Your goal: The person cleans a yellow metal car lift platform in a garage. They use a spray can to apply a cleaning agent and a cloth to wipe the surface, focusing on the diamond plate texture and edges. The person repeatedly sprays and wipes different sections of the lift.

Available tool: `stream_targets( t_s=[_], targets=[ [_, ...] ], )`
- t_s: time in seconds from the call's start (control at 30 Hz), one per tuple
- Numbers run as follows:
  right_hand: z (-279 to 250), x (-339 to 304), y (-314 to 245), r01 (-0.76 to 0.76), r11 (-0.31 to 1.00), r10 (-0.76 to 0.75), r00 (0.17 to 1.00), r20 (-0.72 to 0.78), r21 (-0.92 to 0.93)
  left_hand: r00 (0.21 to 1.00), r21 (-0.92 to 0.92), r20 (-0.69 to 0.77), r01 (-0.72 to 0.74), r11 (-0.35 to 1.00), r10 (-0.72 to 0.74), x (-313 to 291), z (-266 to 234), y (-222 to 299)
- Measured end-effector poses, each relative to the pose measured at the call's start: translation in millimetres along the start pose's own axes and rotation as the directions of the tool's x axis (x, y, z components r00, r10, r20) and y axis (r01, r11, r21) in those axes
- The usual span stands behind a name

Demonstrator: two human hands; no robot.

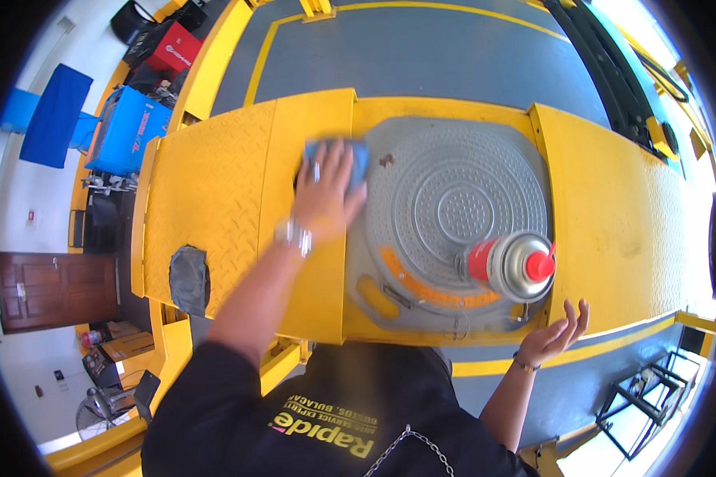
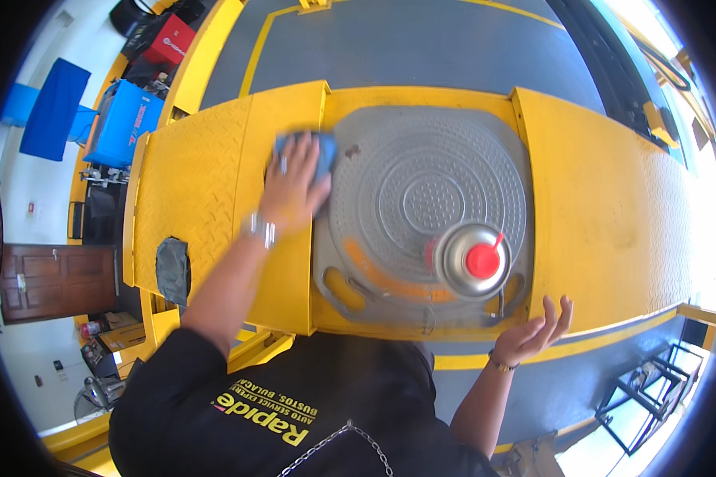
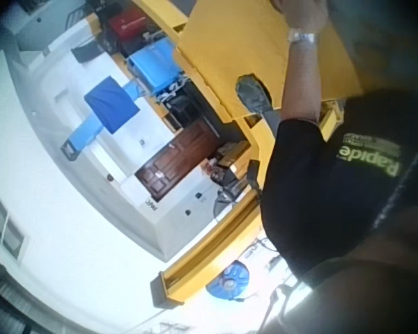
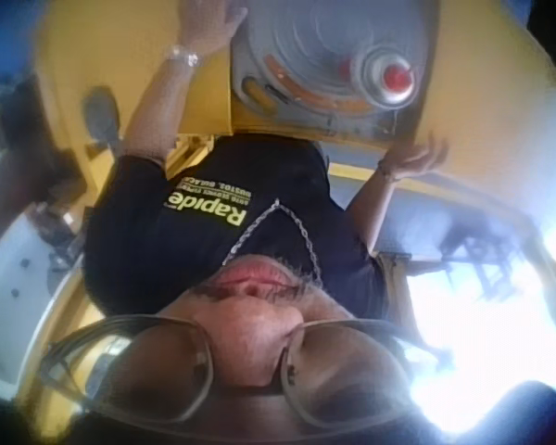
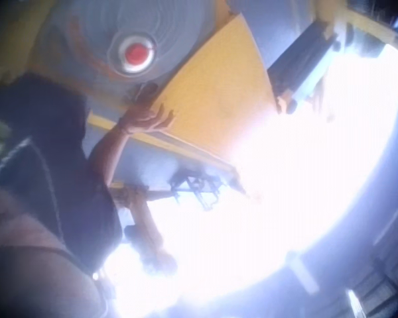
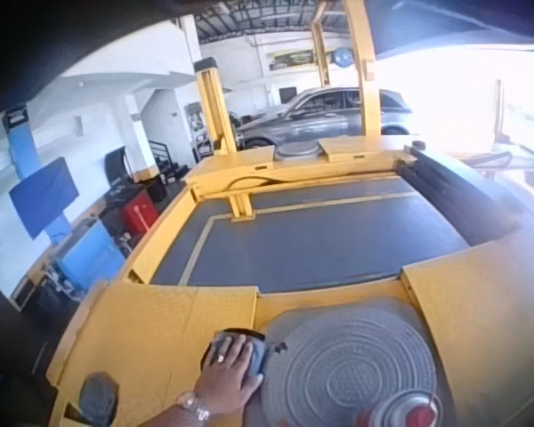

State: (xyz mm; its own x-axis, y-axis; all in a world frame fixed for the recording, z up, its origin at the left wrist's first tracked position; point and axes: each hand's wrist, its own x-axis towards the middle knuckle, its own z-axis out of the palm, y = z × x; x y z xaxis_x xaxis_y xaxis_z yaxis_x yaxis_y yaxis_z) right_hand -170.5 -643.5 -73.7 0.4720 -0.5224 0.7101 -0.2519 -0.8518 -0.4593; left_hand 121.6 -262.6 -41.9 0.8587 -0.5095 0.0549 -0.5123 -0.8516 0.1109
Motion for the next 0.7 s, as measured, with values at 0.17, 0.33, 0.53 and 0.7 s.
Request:
stream_targets(
  t_s=[0.17, 0.33, 0.53, 0.7],
  targets=[
    [-2, -7, 3, -0.041, 0.999, 0.040, 0.999, 0.033, 0.032, 0.978, -0.143, 0.098, 0.198, 0.970, -0.186, -179, -38, 52],
    [-7, -11, 7, -0.068, 0.997, 0.067, 0.997, 0.028, 0.047, 0.978, -0.047, -0.046, 0.203, 0.978, -0.205, -88, -19, -22],
    [4, -8, 8, -0.118, 0.990, 0.119, 0.993, -0.009, 0.077, 0.912, 0.037, -0.022, 0.411, 0.911, -0.410, 123, -7, -148],
    [-3, -7, 19, -0.024, 1.000, 0.023, 0.999, 0.025, 0.015, 0.952, 0.025, -0.053, 0.303, 0.953, -0.302, 123, 6, -122]
  ],
)
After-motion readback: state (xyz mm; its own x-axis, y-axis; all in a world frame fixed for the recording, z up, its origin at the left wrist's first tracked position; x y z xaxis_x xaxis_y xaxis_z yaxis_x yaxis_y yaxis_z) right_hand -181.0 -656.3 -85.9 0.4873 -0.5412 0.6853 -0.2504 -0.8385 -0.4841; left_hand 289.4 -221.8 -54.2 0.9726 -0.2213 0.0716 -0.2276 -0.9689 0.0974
